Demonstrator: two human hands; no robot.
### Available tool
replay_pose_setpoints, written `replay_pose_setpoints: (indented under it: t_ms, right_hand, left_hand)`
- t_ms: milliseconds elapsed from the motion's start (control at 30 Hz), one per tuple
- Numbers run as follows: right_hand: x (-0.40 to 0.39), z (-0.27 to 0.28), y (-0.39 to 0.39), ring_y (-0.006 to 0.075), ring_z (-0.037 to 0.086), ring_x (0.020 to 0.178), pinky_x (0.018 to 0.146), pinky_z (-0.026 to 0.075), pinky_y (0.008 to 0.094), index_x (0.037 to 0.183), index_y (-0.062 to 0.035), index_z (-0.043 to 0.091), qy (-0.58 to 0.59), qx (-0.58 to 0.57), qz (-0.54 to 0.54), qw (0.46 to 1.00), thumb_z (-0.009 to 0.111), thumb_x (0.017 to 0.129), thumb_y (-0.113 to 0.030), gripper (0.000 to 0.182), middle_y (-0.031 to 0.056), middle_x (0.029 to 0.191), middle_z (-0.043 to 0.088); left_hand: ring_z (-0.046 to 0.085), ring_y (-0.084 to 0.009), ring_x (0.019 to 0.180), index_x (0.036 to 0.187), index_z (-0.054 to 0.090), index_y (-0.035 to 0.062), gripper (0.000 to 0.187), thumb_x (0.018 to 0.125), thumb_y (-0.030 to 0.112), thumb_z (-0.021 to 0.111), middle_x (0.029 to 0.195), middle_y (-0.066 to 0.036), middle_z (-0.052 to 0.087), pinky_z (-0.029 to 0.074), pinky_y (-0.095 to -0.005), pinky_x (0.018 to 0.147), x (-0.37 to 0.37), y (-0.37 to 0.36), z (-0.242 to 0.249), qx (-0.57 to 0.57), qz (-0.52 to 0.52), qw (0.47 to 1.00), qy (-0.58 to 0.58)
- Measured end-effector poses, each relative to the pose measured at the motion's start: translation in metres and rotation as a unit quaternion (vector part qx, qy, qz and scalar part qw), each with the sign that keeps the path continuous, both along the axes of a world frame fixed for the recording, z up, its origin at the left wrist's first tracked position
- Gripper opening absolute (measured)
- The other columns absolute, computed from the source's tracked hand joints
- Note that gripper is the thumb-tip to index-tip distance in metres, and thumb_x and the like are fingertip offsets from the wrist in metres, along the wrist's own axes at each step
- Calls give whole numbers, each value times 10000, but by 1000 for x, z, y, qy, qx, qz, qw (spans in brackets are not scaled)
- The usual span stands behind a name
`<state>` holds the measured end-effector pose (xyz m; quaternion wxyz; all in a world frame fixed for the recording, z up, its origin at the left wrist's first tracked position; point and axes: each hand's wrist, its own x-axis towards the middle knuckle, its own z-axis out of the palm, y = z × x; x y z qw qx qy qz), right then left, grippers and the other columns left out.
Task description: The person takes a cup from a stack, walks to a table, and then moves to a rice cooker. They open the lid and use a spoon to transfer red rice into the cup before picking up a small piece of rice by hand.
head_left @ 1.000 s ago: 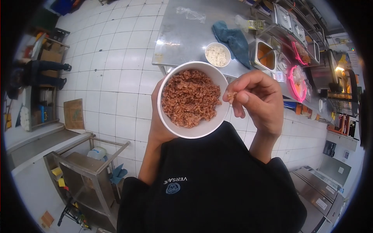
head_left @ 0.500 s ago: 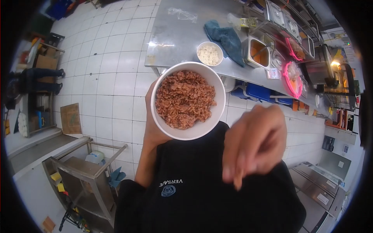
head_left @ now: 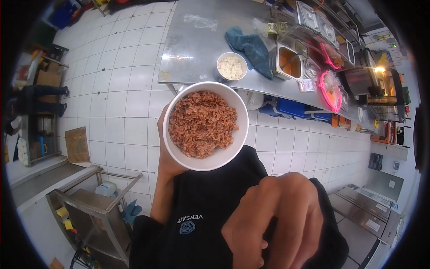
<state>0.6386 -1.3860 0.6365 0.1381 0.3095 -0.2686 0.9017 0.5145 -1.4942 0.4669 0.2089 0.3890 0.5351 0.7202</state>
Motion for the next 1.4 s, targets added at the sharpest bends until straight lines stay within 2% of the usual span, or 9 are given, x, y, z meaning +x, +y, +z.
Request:
replay_pose_setpoints:
  t_ms: [100, 167, 267, 333, 533, 967, 1167, 1267, 1400]
  right_hand:
    - [-17, -11, 12, 253, 701, 775, 626, 568, 236, 993, 77, 712, 87, 46, -22, 995, 667, 908, -198, 291, 245, 1018, 641]
    - [-17, -9, 17, 235, 669, 727, 586, 533, 251, 943, 73, 715, 60, 56, -39, 996, 670, 903, -214, 293, 237, 959, 652]
    - [-1, 2, 30, 198, 598, 629, 516, 460, 276, 815, 59, 725, -68, 47, -61, 995, 644, 903, -164, 253, 215, 835, 675]
    - [6, 2, 47, 199, 588, 656, 563, 474, 296, 797, 41, 732, -101, 69, -49, 991, 607, 928, -203, 304, 201, 857, 668]
    - [19, 1, 70, 186, 608, 818, 672, 509, 284, 880, -32, 681, -114, 153, -54, 980, 493, 1016, -276, 337, 112, 939, 606]
    - [27, -6, 90, 133, 615, 815, 711, 529, 273, 897, -102, 652, -115, 195, -89, 970, 455, 1020, -315, 315, 42, 967, 556]
    - [29, -7, 91, 129, 614, 811, 703, 522, 270, 889, -109, 647, -124, 204, -91, 967, 462, 1015, -315, 304, 33, 961, 552]
    - [25, -12, 87, 119, 559, 764, 672, 465, 260, 916, -59, 644, -91, 175, -110, 974, 437, 1024, -320, 350, 80, 977, 546]
    - [30, -6, 91, 122, 596, 795, 688, 501, 261, 883, -94, 628, -126, 199, -114, 965, 457, 1016, -300, 299, 48, 950, 540]
  left_hand:
    - [420, -283, 1309, 1452, 177, 8, 1254, 496, 214, 963, 1412, -179, 356, 385, -414, 1091, 0, 2, 0, 7, -2, 1000, 9]
    - [421, -283, 1307, 1451, 178, 7, 1254, 495, 214, 963, 1411, -179, 357, 385, -414, 1090, -1, 5, 1, 14, -4, 1000, 20]
    - [422, -282, 1306, 1450, 180, 7, 1253, 494, 214, 963, 1410, -178, 358, 386, -413, 1090, -3, 8, 0, 25, -6, 999, 28]
    - [424, -281, 1304, 1449, 182, 6, 1253, 491, 214, 964, 1408, -177, 359, 387, -412, 1088, -3, 9, 1, 24, -6, 999, 25]
    - [427, -280, 1302, 1449, 180, 8, 1254, 491, 211, 964, 1406, -177, 362, 394, -410, 1085, -1, -1, 5, -16, -6, 1000, -9]
    - [434, -278, 1301, 1452, 171, 16, 1255, 495, 203, 961, 1405, -178, 367, 408, -405, 1078, 5, -12, 13, -117, -14, 989, -88]
    - [438, -278, 1298, 1452, 168, 17, 1255, 496, 200, 961, 1402, -178, 371, 414, -403, 1075, 8, -14, 13, -122, -11, 988, -93]
    - [441, -276, 1295, 1452, 168, 15, 1255, 497, 197, 960, 1398, -177, 375, 416, -402, 1074, 7, -12, 14, -122, -10, 988, -97]
    - [442, -274, 1292, 1451, 171, 14, 1251, 497, 197, 960, 1397, -176, 377, 416, -402, 1073, 5, -11, 13, -122, -8, 988, -96]
